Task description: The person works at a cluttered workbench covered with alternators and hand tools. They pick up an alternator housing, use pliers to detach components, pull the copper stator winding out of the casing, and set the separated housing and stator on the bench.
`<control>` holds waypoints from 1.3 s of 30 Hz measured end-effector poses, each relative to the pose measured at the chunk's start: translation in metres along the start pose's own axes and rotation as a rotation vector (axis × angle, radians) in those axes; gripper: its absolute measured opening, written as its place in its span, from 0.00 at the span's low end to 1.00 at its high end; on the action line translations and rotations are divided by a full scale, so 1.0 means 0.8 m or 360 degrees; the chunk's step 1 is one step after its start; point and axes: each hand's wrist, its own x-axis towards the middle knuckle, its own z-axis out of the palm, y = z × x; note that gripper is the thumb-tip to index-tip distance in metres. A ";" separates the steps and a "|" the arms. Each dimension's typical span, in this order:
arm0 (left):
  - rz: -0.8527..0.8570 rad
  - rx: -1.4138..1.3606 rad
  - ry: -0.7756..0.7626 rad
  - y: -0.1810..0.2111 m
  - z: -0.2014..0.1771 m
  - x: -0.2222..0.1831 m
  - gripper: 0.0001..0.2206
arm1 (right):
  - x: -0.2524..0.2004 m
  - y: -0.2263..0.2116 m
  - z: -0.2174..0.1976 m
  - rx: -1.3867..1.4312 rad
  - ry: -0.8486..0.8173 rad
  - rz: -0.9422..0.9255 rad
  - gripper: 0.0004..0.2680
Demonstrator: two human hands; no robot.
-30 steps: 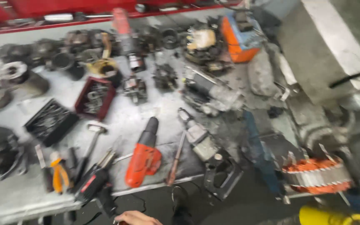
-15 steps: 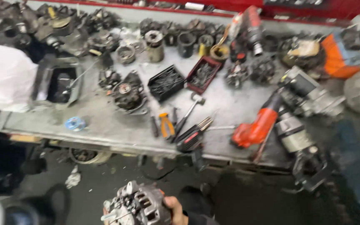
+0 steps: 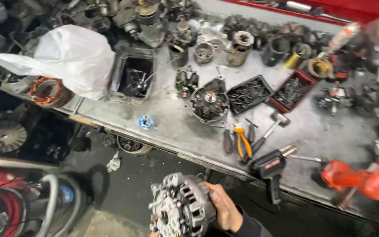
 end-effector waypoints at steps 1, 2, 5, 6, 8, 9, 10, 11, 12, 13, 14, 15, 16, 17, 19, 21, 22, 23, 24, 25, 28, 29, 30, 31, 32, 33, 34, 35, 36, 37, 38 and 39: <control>0.0007 -0.0070 0.0033 0.029 0.045 0.027 0.25 | -0.003 0.024 -0.013 -0.0647 0.0352 0.0103 0.28; 0.0019 -0.0141 0.0049 0.060 0.092 0.060 0.26 | -0.005 0.047 -0.032 -0.1308 0.0701 0.0200 0.25; 0.0034 -0.0370 0.0149 0.162 0.254 0.126 0.27 | 0.044 0.057 -0.050 0.0218 0.0703 0.0329 0.25; 0.0015 -0.0385 0.0198 0.173 0.272 0.113 0.27 | 0.051 0.037 -0.034 0.0244 0.0719 0.0375 0.25; 0.0021 0.0221 0.0148 0.205 0.314 0.118 0.28 | 0.087 -0.009 -0.022 0.1002 0.0899 0.0584 0.26; 0.0024 0.0237 0.0122 0.207 0.303 0.133 0.28 | 0.088 -0.002 -0.026 0.0996 0.0896 0.0554 0.26; 0.0092 0.0474 0.0076 0.213 0.293 0.150 0.28 | 0.091 0.004 -0.029 0.1092 0.0757 0.0407 0.26; 0.0164 0.0710 0.0027 0.218 0.282 0.168 0.28 | 0.095 0.012 -0.032 0.1181 0.0613 0.0260 0.26; 0.0121 0.0712 0.0027 0.219 0.286 0.170 0.28 | 0.100 0.009 -0.028 0.1197 0.0652 0.0256 0.26; 0.0019 0.0624 0.0115 0.219 0.289 0.173 0.28 | 0.104 0.007 -0.025 0.1229 0.0777 0.0262 0.26; -0.0092 0.0543 0.0194 0.223 0.293 0.178 0.29 | 0.111 0.005 -0.021 0.1260 0.0911 0.0254 0.26; -0.0144 0.0552 0.0185 0.229 0.293 0.179 0.29 | 0.111 0.015 -0.018 0.1276 0.0959 0.0237 0.26; -0.0175 0.0476 0.0179 0.238 0.295 0.187 0.29 | 0.117 0.023 -0.019 0.1432 0.0972 0.0232 0.25; -0.0208 0.0400 0.0176 0.248 0.298 0.195 0.30 | 0.123 0.031 -0.019 0.1589 0.0980 0.0223 0.25; -0.0208 0.0475 0.0060 0.270 0.291 0.205 0.30 | 0.122 0.086 -0.022 0.1522 0.1107 0.0024 0.24; -0.0213 0.0540 -0.0060 0.292 0.285 0.211 0.30 | 0.140 0.087 -0.003 0.1445 0.1242 -0.0173 0.22; -0.0238 0.0593 -0.0051 0.304 0.281 0.215 0.30 | 0.161 0.062 0.013 0.1468 0.1304 0.0008 0.24; -0.0261 0.0647 -0.0043 0.316 0.277 0.218 0.30 | 0.182 0.037 0.029 0.1492 0.1362 0.0190 0.25; -0.0294 0.0654 -0.0086 0.332 0.284 0.219 0.30 | 0.190 0.038 0.037 0.1485 0.1396 0.0144 0.25; -0.0415 0.0539 -0.0023 0.347 0.291 0.220 0.30 | 0.197 0.038 0.045 0.1532 0.1455 0.0120 0.25; -0.0694 0.0337 0.0033 0.365 0.287 0.229 0.31 | 0.209 0.038 0.071 0.1664 0.1406 -0.0053 0.25; -0.0801 0.0237 0.0078 0.367 0.282 0.233 0.31 | 0.214 0.038 0.079 0.1746 0.1247 -0.0139 0.26; -0.0823 0.0249 0.0051 0.374 0.292 0.235 0.31 | 0.206 0.059 0.069 0.1737 0.1263 -0.0174 0.26; -0.0940 0.0295 0.0139 0.380 0.300 0.237 0.31 | 0.199 0.081 0.060 0.1638 0.1469 -0.0151 0.24; -0.1045 0.0335 0.0234 0.385 0.308 0.238 0.31 | 0.190 0.103 0.049 0.1534 0.1664 -0.0113 0.22; -0.1054 0.0341 0.0215 0.383 0.305 0.246 0.31 | 0.183 0.104 0.042 0.1526 0.1671 -0.0134 0.22; -0.1104 0.0396 0.0278 0.382 0.301 0.246 0.30 | 0.174 0.107 0.040 0.1048 0.1662 -0.0073 0.21; -0.1154 0.0451 0.0342 0.380 0.296 0.247 0.28 | 0.165 0.110 0.038 0.0573 0.1624 -0.0014 0.20; -0.1155 0.0463 0.0347 0.378 0.305 0.254 0.28 | 0.159 0.091 0.031 0.0585 0.1624 -0.0020 0.20; -0.1080 0.0488 0.0326 0.376 0.313 0.261 0.25 | 0.153 0.073 0.023 0.0163 0.1658 0.0076 0.21; -0.1009 0.0508 0.0353 0.377 0.314 0.253 0.22 | 0.143 0.062 0.029 -0.0228 0.1658 0.0208 0.21; -0.1014 0.0516 0.0406 0.369 0.309 0.254 0.22 | 0.145 0.036 0.044 -0.0183 0.1646 0.0238 0.21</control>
